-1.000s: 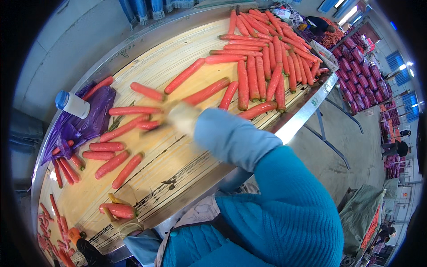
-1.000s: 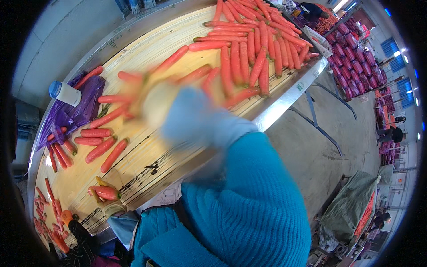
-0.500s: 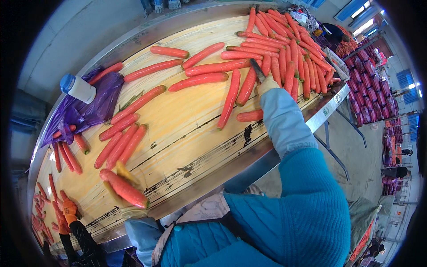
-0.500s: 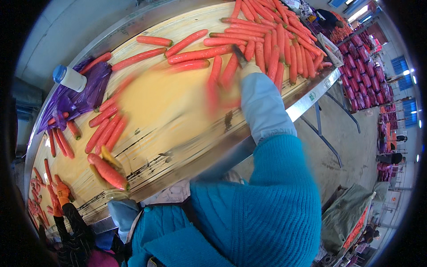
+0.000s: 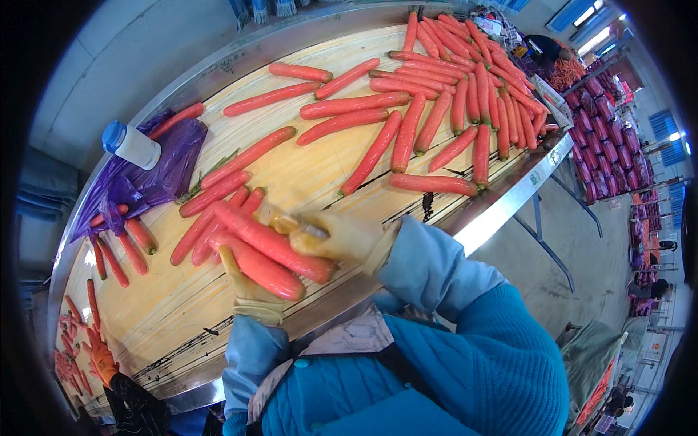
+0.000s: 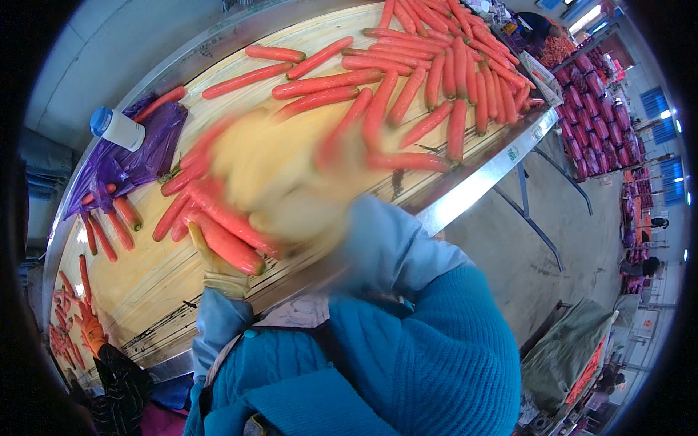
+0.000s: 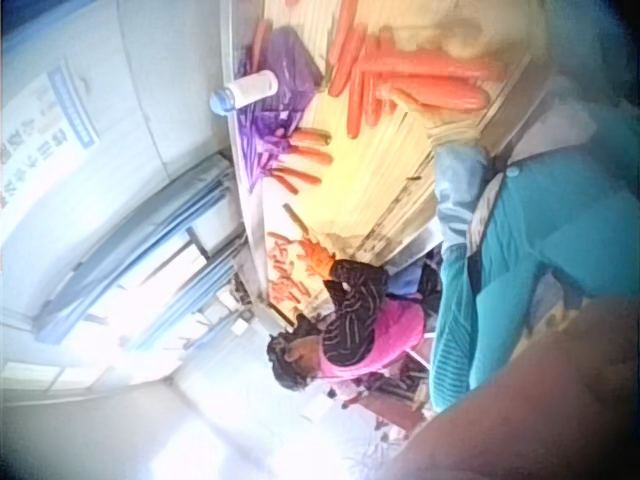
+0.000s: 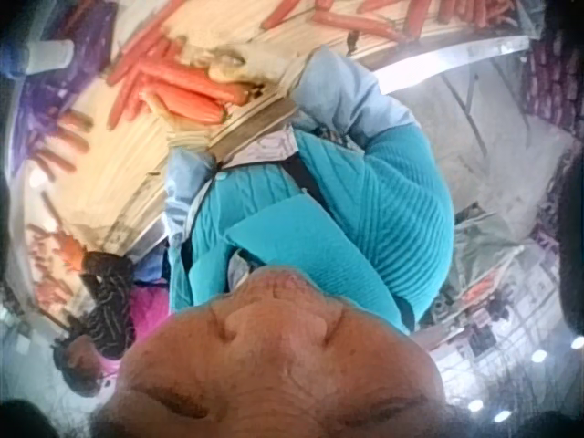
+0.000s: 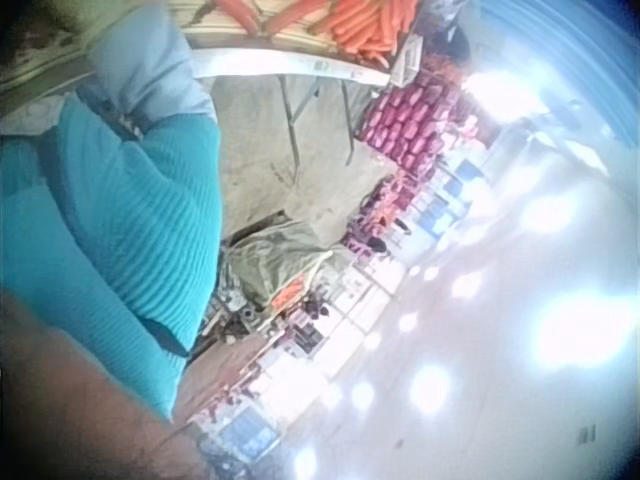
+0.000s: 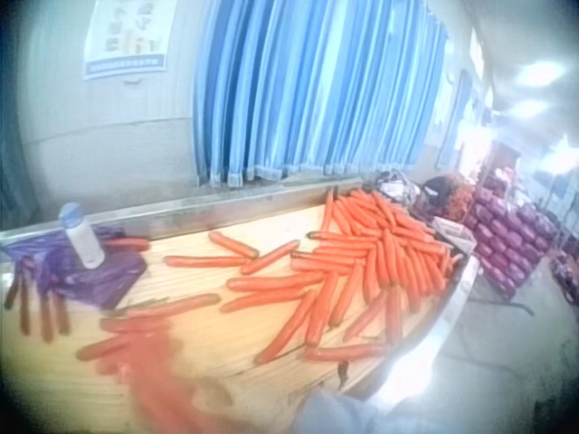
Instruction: The person repeatedly picks carrots from a rotating table, trims the ends with a knife, and places them into a bin. The process is continuous, with the person handling carrots one at a time and occasionally adjusting their position on the table.
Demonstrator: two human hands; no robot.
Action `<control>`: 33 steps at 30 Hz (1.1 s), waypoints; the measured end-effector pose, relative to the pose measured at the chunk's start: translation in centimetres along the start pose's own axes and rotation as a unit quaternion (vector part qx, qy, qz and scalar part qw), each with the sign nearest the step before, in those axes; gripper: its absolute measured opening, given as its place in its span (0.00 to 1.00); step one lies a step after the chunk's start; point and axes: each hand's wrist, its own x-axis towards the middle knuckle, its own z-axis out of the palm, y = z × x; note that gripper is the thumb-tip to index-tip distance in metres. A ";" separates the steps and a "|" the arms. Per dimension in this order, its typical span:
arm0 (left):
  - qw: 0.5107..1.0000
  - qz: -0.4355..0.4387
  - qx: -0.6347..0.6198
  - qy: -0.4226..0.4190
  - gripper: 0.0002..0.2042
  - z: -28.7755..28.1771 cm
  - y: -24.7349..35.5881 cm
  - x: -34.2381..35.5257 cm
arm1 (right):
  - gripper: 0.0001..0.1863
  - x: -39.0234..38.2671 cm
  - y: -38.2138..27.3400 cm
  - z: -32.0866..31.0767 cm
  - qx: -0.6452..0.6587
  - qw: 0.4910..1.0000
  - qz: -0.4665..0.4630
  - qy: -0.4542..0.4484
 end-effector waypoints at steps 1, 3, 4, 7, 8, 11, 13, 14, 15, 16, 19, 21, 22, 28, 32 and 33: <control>0.999 0.027 -0.001 0.020 0.44 -0.3 0.4 0.0 | 0.31 0.2 0.9 -2.2 0.283 0.951 0.054 -0.114; 0.995 0.094 0.031 0.026 0.46 -0.7 1.3 0.0 | 0.21 2.6 4.3 -6.2 0.510 0.852 0.106 -0.048; 0.995 0.095 -0.005 0.037 0.47 -0.9 1.7 -0.2 | 0.17 4.2 6.7 -8.3 0.468 0.875 0.116 0.043; 0.994 0.107 -0.033 0.012 0.50 -0.8 2.4 -0.3 | 0.17 9.4 14.2 -15.8 0.131 0.947 0.059 0.287; 0.993 0.109 -0.040 -0.028 0.50 -0.7 2.3 -0.4 | 0.19 10.1 16.2 -18.8 0.073 0.952 0.067 0.291; 0.994 0.107 0.003 -0.010 0.50 -0.3 2.0 -0.9 | 0.23 13.6 19.3 -23.1 -0.298 0.907 0.026 0.296; 0.993 0.116 0.007 0.002 0.50 0.0 1.8 -1.3 | 0.23 14.6 18.9 -24.0 -0.447 0.876 0.082 0.163; 0.992 0.123 0.007 -0.005 0.50 0.1 1.7 -1.5 | 0.24 15.0 18.1 -23.8 -0.443 0.879 0.084 0.156; 0.992 0.124 0.003 0.023 0.50 0.2 1.8 -1.6 | 0.25 15.0 17.0 -23.2 -0.446 0.874 0.130 0.138; 0.990 0.141 0.026 -0.005 0.50 0.3 1.7 -1.7 | 0.26 15.0 15.9 -22.4 -0.451 0.867 0.177 0.119; 0.990 0.141 -0.004 0.014 0.50 0.4 1.6 -2.1 | 0.26 13.9 12.2 -19.5 -0.415 0.907 0.051 -0.052; 0.988 0.156 0.003 0.013 0.50 0.3 1.4 -2.5 | 0.26 13.0 11.1 -14.8 -0.351 0.935 0.040 -0.010; 0.986 0.166 0.007 0.015 0.50 0.1 1.3 -2.6 | 0.26 12.8 10.8 -12.7 -0.345 0.935 0.069 0.050; 0.979 0.128 -0.149 -0.048 0.50 -3.1 0.8 -3.1 | 0.24 10.6 8.4 -6.4 0.004 0.988 0.153 0.022; 0.880 0.030 -0.414 -0.230 0.48 -5.7 0.3 -2.5 | 0.24 8.0 1.8 -2.6 0.009 0.998 0.012 -0.056; 0.875 0.027 -0.431 -0.220 0.47 -5.9 0.2 -2.7 | 0.25 7.0 -0.5 -1.2 -0.082 0.992 -0.077 -0.059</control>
